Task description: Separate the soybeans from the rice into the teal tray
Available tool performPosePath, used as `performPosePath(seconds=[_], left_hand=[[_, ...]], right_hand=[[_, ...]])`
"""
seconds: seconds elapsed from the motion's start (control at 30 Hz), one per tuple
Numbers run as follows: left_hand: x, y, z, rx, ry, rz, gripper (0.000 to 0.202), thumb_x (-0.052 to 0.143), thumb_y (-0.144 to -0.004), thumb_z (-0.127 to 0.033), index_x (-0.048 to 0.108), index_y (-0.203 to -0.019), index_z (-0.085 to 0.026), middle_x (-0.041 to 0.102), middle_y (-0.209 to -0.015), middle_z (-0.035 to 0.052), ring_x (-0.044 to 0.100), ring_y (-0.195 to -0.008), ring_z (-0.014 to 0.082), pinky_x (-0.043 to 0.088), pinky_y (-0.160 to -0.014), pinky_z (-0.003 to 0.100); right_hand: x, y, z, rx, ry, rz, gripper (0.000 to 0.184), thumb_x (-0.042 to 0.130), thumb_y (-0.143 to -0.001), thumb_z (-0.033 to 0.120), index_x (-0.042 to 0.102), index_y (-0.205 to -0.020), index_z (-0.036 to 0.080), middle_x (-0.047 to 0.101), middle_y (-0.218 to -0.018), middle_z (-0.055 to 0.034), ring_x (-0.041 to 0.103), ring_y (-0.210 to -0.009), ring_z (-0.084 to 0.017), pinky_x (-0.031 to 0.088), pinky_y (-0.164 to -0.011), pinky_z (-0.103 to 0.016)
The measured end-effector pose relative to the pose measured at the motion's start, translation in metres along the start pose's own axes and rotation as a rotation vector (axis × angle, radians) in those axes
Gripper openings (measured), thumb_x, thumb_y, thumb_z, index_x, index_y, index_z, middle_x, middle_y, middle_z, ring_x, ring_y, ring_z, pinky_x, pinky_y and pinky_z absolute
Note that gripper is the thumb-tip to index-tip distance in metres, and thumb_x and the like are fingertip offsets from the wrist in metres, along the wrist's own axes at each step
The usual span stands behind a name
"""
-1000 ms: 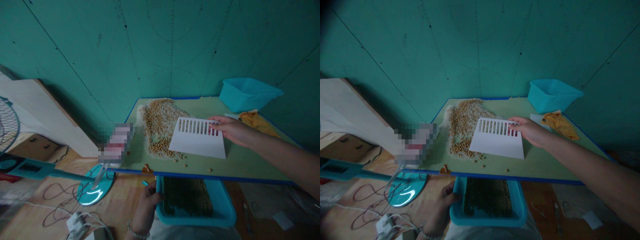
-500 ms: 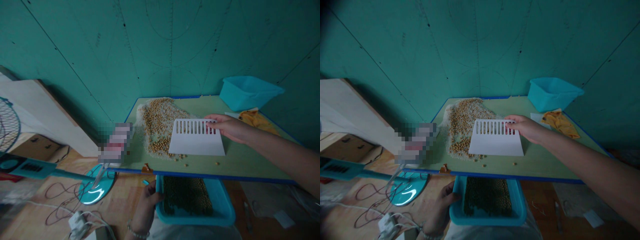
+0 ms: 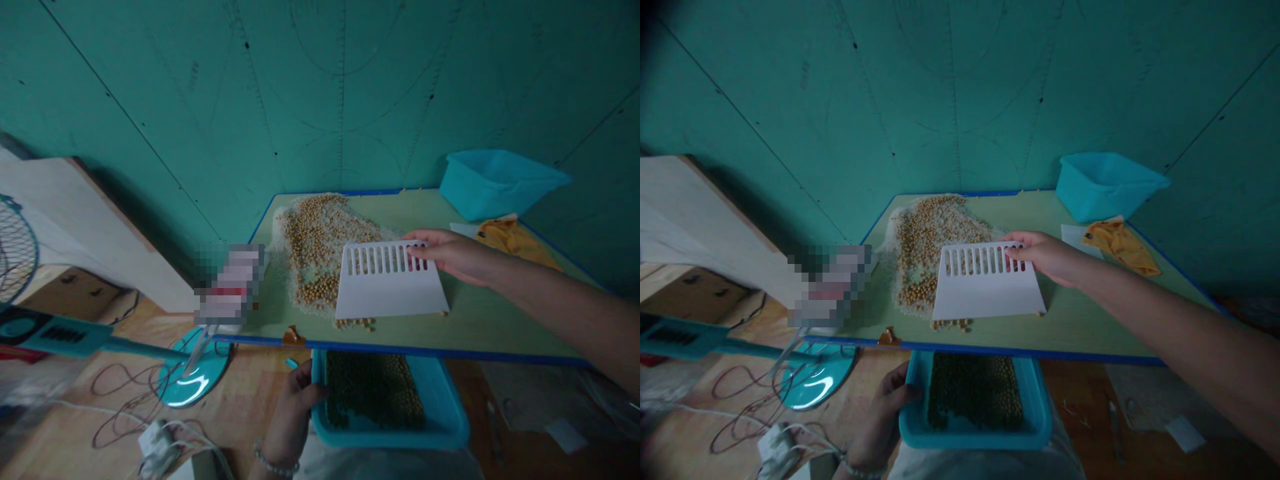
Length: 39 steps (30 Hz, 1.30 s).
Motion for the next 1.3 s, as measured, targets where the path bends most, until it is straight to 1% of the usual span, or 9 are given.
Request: performPosePath(seconds=[0.13,0.3,0.43,0.53,0.63,0.77,0.9,1.1,1.3], left_hand=[[0.0,-0.001,0.001,-0.015,0.004,-0.007,0.016,0.065,-0.053,-0.015,0.07,-0.068,-0.017,0.06,-0.046,-0.0032,0.058,-0.054,0.016,0.042,-0.054,0.025],[0.001,0.0,0.0,-0.017,0.009,-0.011,0.015,0.065,-0.052,-0.015,0.07,-0.066,-0.017,0.061,-0.049,-0.0024,0.058,-0.057,0.0168,0.041,-0.055,0.025],[-0.001,0.0,0.001,-0.026,0.011,-0.024,0.016,0.065,-0.052,-0.015,0.07,-0.067,-0.017,0.062,-0.05,-0.0019,0.057,-0.055,0.0165,0.041,-0.055,0.026],[-0.004,-0.001,0.002,-0.025,0.005,-0.034,0.016,0.066,-0.051,-0.014,0.07,-0.066,-0.017,0.063,-0.052,-0.0016,0.055,-0.052,0.015,0.041,-0.055,0.026],[-0.005,-0.001,0.002,-0.024,0.006,-0.038,0.016,0.065,-0.05,-0.013,0.07,-0.065,-0.017,0.064,-0.054,-0.0015,0.054,-0.054,0.0135,0.04,-0.056,0.024],[-0.005,-0.001,0.004,-0.03,0.006,-0.028,0.017,0.067,-0.051,-0.016,0.071,-0.068,-0.016,0.064,-0.056,-0.0012,0.052,-0.054,0.0119,0.039,-0.056,0.023],[-0.007,-0.002,0.005,-0.03,0.01,-0.045,0.019,0.067,-0.05,-0.016,0.071,-0.069,-0.016,0.065,-0.058,-0.0007,0.054,-0.057,0.0134,0.04,-0.057,0.023],[-0.004,-0.002,0.001,-0.034,0.008,-0.011,0.021,0.066,-0.052,-0.015,0.071,-0.072,-0.016,0.066,-0.059,-0.0003,0.055,-0.058,0.0141,0.04,-0.059,0.024],[-0.005,0.001,-0.001,-0.014,0.0,-0.011,0.017,0.066,-0.052,-0.017,0.07,-0.068,-0.017,0.066,-0.059,-0.0002,0.058,-0.058,0.0163,0.043,-0.06,0.027]], right_hand=[[0.003,0.0,0.001,-0.011,0.005,0.037,0.011,0.066,-0.068,0.015,0.062,-0.078,0.019,0.065,-0.065,0.0022,0.057,-0.057,-0.011,0.043,-0.057,-0.025],[0.006,0.0,0.002,-0.014,0.024,0.056,0.01,0.066,-0.068,0.017,0.062,-0.077,0.019,0.064,-0.064,0.0026,0.056,-0.056,-0.01,0.042,-0.056,-0.024],[0.009,-0.002,0.001,-0.026,0.02,0.084,0.011,0.066,-0.069,0.018,0.062,-0.079,0.019,0.064,-0.065,0.0024,0.056,-0.056,-0.011,0.042,-0.057,-0.024],[0.012,-0.002,0.0,-0.018,0.008,0.081,0.011,0.065,-0.07,0.015,0.061,-0.08,0.019,0.064,-0.065,0.0025,0.056,-0.056,-0.011,0.043,-0.057,-0.025],[0.014,-0.003,-0.001,-0.001,-0.005,0.057,0.01,0.061,-0.072,0.011,0.061,-0.079,0.019,0.063,-0.063,0.003,0.056,-0.055,-0.01,0.043,-0.057,-0.024],[0.019,-0.003,0.001,0.005,-0.001,0.048,0.01,0.058,-0.073,0.009,0.061,-0.077,0.018,0.064,-0.063,0.0023,0.056,-0.054,-0.01,0.042,-0.055,-0.023],[0.025,-0.003,0.001,0.017,0.002,0.071,0.01,0.059,-0.074,0.009,0.061,-0.079,0.018,0.064,-0.062,0.0019,0.056,-0.054,-0.011,0.042,-0.054,-0.023],[0.032,-0.003,-0.003,0.064,-0.044,0.063,0.013,0.057,-0.075,0.007,0.061,-0.079,0.018,0.066,-0.067,0.0006,0.058,-0.056,-0.011,0.045,-0.056,-0.023],[0.037,-0.004,-0.007,0.076,-0.06,0.076,0.014,0.055,-0.077,0.005,0.061,-0.076,0.018,0.064,-0.061,0.002,0.057,-0.051,-0.009,0.045,-0.053,-0.021]])
Point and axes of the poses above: each hand's wrist, its own y-axis away from the middle knuckle, its own x-axis out of the palm, z = x × y, the point moved 7 cm from there along -y, towards the middle knuckle
